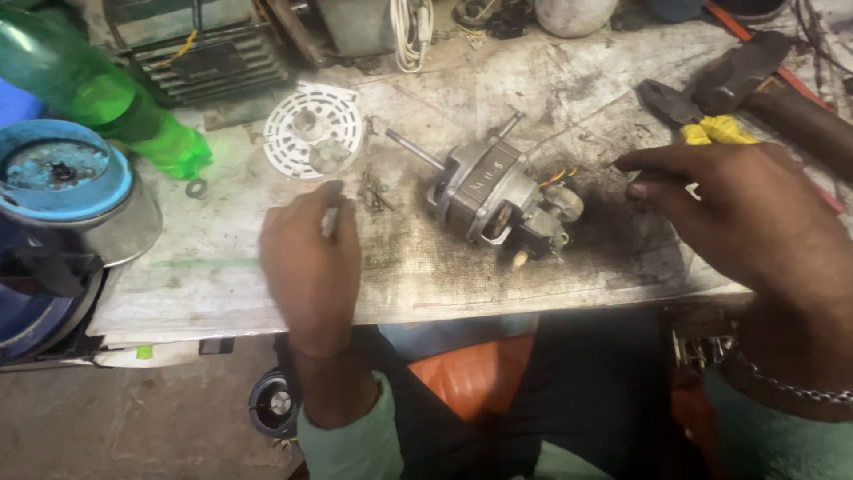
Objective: The person disassembles a small electric motor on a cluttered workbench. They separate the end bell and stator windings from the housing, pull the rotor shaft out, use a long rod to press components apart, and use pliers to work on the reassembled motor housing at the end.
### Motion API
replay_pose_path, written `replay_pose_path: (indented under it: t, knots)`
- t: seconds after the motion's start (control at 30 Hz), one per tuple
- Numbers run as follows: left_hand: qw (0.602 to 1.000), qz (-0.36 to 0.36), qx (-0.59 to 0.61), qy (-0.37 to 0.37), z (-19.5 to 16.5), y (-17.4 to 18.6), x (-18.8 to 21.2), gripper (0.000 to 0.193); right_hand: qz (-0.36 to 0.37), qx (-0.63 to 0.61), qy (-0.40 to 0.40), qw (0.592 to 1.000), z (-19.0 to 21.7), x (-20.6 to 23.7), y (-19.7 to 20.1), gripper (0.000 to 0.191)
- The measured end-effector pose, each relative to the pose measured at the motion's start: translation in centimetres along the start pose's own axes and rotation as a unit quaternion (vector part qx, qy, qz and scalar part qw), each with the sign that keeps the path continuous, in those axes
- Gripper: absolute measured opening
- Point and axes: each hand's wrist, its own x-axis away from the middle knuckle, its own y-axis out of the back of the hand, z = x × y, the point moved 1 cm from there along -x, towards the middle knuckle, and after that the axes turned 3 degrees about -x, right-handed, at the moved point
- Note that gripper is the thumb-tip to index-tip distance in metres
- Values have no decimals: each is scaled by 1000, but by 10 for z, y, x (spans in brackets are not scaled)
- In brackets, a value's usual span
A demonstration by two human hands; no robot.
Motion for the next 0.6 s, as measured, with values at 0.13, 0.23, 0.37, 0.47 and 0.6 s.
replay_pose_path:
  t: [0.13,0.23,0.37,0.47,0.6]
  knots:
    - [997,74,-7,-10,-1,-19,-6,24,33,47,-21,998,-2,-1,-1,36]
    - [996,74,-7,-40,-2,-23,-5,22,29,44,-34,998,-2,2,2,36]
    - [997,54,12,-48,2,-21,-4,21,50,59,-29,997,0,2,2,37]
    - [998,62,19,-12,3,-21,-5,17,53,48,-13,997,1,1,0,39]
    - [998,63,28,7,3,-21,-7,12,44,36,-1,998,3,2,2,38]
